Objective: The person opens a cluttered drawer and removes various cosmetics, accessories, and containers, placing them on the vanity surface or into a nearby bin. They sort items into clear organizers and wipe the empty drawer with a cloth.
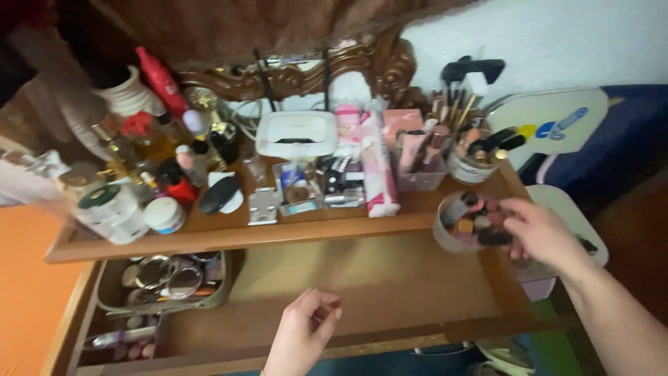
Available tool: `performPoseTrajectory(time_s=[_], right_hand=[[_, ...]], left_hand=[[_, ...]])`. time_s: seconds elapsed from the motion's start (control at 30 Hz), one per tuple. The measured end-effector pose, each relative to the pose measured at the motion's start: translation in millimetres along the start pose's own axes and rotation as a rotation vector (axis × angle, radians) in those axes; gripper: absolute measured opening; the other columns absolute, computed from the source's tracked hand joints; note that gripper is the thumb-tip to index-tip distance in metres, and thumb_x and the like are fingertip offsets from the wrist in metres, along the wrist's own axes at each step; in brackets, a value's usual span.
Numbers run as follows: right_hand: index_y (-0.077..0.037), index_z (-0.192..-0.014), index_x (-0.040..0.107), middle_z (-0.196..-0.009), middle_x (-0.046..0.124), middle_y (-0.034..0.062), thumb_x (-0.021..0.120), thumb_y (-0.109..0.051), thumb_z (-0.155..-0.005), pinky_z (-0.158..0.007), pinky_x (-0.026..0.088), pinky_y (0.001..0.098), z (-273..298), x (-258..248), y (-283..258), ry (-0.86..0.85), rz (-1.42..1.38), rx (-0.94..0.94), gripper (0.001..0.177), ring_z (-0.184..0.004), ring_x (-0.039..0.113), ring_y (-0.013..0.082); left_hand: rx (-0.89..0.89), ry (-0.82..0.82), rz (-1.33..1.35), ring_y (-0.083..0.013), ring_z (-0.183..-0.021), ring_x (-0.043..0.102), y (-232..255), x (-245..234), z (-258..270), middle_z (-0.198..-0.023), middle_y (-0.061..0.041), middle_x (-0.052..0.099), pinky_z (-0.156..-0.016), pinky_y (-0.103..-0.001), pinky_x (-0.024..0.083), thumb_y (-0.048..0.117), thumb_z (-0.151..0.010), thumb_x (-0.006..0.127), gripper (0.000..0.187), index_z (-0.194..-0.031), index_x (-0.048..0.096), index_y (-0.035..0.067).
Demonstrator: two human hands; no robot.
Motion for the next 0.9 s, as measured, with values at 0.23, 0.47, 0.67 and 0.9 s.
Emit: performPoseTrajectory(time_s=[0.23,0.47,0.67,0.9], right_hand=[[0.001,-0.132,0.066,-0.075,0.074,0.0261,0.038,-0.007,-0.105,-0.054,0.048,0.04,-49,-52,14,0.119,-0.129,-0.047,0.039,-0.056,0.064,0.0319],[-0.001,-0.135,0.064,-0.078,0.071,0.0216,0.04,-0.008,-0.11,-0.057,0.049,0.0384,-55,-68,7,0.191,-0.196,0.04,0.035,-0.063,0.064,0.0293],[0.0,-0.137,0.062,-0.079,0.071,0.0225,0.038,-0.006,-0.108,-0.058,0.051,0.0389,-71,-66,5,0.212,-0.217,0.034,0.038,-0.065,0.065,0.0304],[0.006,-0.124,0.066,-0.078,0.072,0.0269,0.045,-0.011,-0.108,-0.053,0.052,0.0381,-106,-47,20,0.179,-0.372,-0.099,0.031,-0.062,0.069,0.034]], left_hand=[[0.017,0.01,-0.041,-0.0095,-0.059,0.063,-8,27,1,-0.084,0.005,0.075,-0.057,-0.022,0.054,0.016,-0.085,0.076,0.012,-0.097,0.079,0.019],[-0.065,-0.005,-0.019,-0.0084,-0.061,0.067,-28,33,0,-0.09,0.006,0.079,-0.058,-0.022,0.056,0.014,-0.084,0.076,0.013,-0.097,0.08,0.018],[-0.11,0.0,-0.036,-0.0084,-0.059,0.067,-24,32,2,-0.089,0.006,0.08,-0.059,-0.022,0.057,0.015,-0.084,0.075,0.013,-0.096,0.08,0.018],[-0.137,0.025,0.033,-0.0099,-0.062,0.069,-31,21,14,-0.089,0.004,0.08,-0.06,-0.023,0.058,0.015,-0.084,0.078,0.013,-0.097,0.08,0.015]])
Point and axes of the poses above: each hand's wrist, its own z-axis away from the middle knuckle, its own x-axis out of the palm, y = z × x, the point moved 6 cm from there along -z, towards the middle knuckle
